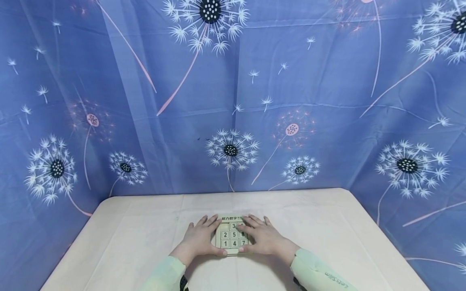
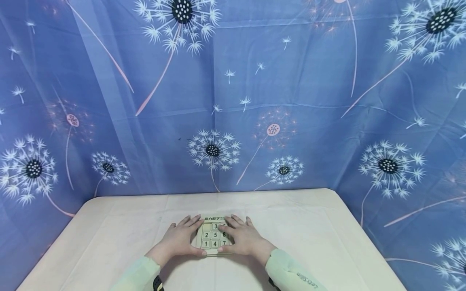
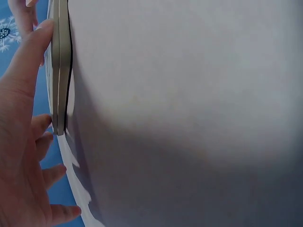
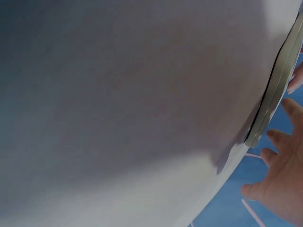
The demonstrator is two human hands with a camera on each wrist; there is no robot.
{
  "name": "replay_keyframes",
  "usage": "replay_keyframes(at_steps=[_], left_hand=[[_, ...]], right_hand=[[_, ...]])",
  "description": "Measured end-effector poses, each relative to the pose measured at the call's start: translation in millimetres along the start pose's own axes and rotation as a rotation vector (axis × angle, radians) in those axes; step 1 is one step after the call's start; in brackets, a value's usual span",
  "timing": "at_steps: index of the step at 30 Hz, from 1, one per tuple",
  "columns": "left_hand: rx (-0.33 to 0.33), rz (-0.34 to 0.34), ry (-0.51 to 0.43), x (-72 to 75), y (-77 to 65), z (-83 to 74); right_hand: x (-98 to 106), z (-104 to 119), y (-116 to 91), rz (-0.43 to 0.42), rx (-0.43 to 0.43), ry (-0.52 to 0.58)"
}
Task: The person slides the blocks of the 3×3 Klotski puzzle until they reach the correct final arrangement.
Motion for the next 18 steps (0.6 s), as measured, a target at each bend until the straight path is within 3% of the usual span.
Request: replay_keyframes(at_steps=[18], left_hand=[[-0.022, 0.017, 0.055, 1.2, -0.1, -2.0]], right_hand=[[1.3, -0.3, 3.3, 0.018, -0.010, 0.012]])
Point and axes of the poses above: each hand's wrist, its own y-axis towards the middle knuckle, its own x-axis out of the back of the hand, z = x × y, the point moved 10 cm from there along y, towards the middle knuckle, and after that the axes turned 4 degrees about -y, right-handed, at the moved point
